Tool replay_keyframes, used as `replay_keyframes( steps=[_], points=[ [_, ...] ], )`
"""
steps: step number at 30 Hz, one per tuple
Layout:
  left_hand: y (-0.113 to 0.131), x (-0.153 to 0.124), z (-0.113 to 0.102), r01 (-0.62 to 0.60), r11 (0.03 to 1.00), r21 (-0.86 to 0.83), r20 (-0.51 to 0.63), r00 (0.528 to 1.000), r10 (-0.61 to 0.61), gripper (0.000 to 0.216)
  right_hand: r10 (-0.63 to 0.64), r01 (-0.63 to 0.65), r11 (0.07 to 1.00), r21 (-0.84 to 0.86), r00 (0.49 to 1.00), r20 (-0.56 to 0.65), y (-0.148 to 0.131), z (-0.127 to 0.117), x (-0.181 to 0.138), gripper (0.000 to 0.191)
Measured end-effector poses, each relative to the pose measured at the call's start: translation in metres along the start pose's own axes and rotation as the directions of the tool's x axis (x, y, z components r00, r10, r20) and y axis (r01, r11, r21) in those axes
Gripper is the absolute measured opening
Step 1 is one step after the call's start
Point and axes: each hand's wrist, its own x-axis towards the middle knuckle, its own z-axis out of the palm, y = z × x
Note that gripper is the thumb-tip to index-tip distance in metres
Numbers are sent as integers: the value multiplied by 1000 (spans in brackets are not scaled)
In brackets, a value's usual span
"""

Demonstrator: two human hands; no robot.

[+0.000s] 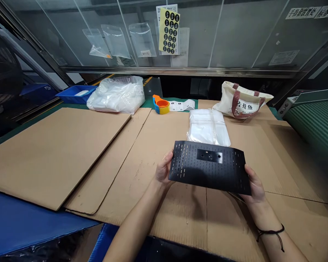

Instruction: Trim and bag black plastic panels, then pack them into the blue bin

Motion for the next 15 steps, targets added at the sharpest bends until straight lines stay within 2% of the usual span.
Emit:
replay_keyframes(
  steps=[6,11,15],
  points=[
    [-2,-1,4,-32,999,-1,12,999,32,50,8,-8,1000,-3,1000,-26,-2,-4,2,35],
    [-8,0,3,5,996,88,-17,1000,-3,61,-13,14,1000,11,993,-117,-4,-2,0,40],
    [-12,0,2,25,987,156,-62,998,-15,61,-33,32,999,-9,992,-120,-4,-3,0,42]
  ],
)
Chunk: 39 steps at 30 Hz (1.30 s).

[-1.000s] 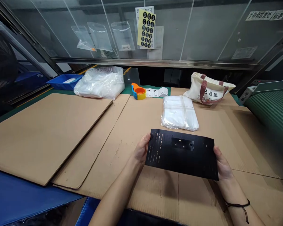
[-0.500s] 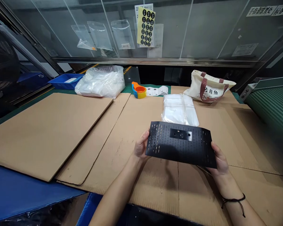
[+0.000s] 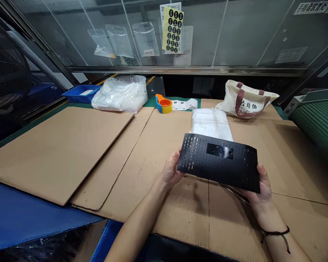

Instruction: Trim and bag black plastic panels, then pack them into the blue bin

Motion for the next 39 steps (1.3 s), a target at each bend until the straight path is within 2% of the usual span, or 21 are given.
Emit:
replay_keyframes(
  steps=[8,14,20,23,25,28,30,31,32,34,35,36,37,39],
  points=[
    [0,5,4,-112,992,65,-111,987,119,41,-61,61,998,3,998,25,-1,2,0,48],
    [1,10,0,-218,961,173,-152,958,245,38,-19,16,1000,26,992,123,4,6,-1,60],
    [-3,11,-6,-289,901,324,-161,921,354,29,2,-20,996,89,980,199,4,13,-2,55],
    [-3,8,-2,-301,859,414,-152,908,392,29,-79,62,994,86,974,214,7,14,0,49],
    [-4,6,-1,-304,806,507,-123,901,417,36,-219,227,974,-15,954,207,11,14,2,40],
    [-6,6,-7,-326,732,598,-52,896,441,51,-422,471,856,-212,874,241,14,13,5,30],
    [-8,7,-12,-354,737,576,14,905,424,61,-487,551,792,-263,830,274,11,11,4,24],
    [-9,8,-14,-367,760,537,54,914,403,65,-534,615,731,-296,785,314,9,10,3,19],
    [-10,8,-15,-374,791,483,100,922,375,67,-604,709,615,-344,705,372,6,8,1,17],
    [-10,6,-13,-382,840,384,188,924,334,69,-736,867,249,-431,459,497,1,5,-1,29],
    [-10,5,-11,-390,849,356,223,918,328,69,-774,884,61,-464,335,537,0,4,-2,41],
    [-11,3,-7,-405,848,341,245,909,336,69,-801,861,-69,-503,253,543,-1,4,-2,53],
    [-11,2,-4,-429,837,340,262,898,354,70,-826,828,-121,-548,222,518,0,4,-2,63],
    [-12,-2,1,-489,797,354,282,868,408,72,-859,788,-110,-606,232,457,3,4,-1,75]
  ],
)
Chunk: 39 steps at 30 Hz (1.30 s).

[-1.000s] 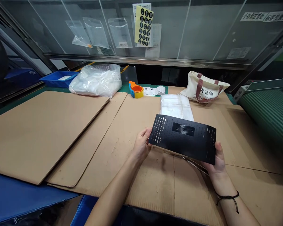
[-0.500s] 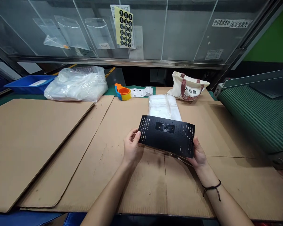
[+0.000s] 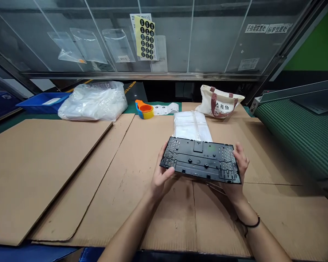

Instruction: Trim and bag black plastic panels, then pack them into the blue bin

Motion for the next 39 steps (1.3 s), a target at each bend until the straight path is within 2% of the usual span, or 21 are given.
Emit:
replay_keyframes(
  steps=[3,10,19,27,33,39],
  points=[
    [2,-4,5,-92,992,86,-21,995,94,75,65,-64,996,67,998,-12,2,5,-3,83],
    [2,-10,5,-174,961,216,-25,983,184,81,147,-142,973,180,989,-17,-2,7,-4,77],
    [-11,-15,5,-310,926,215,13,949,314,102,309,-277,891,359,951,-33,-6,12,-4,69],
    [-12,-15,6,-309,929,206,11,949,314,98,404,-345,841,416,913,-60,-9,15,-3,56],
    [-8,-15,6,-283,937,206,1,957,289,88,360,-322,890,323,931,-64,-16,13,-3,65],
    [-1,-16,10,-212,948,237,-77,969,236,83,246,-218,943,251,965,-87,-16,14,-7,73]
  ],
)
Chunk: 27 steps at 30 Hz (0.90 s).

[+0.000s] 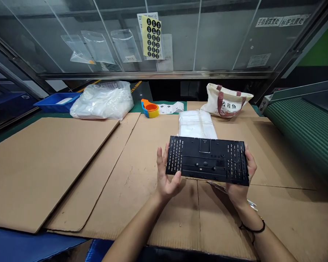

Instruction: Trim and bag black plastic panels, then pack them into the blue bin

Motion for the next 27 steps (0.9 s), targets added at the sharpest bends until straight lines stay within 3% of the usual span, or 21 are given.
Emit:
replay_keyframes(
  steps=[7,18,27],
  points=[
    [1,3,0,-28,1000,12,-11,1000,28,80,-25,25,1000,-15,1000,-6,1,2,-2,67],
    [-3,6,-1,20,999,-37,-34,999,-22,81,65,-62,997,-49,995,79,-6,0,-5,86],
    [0,3,-2,-32,999,-22,-78,996,30,76,-37,38,995,-96,999,3,4,-1,-9,69]
  ],
)
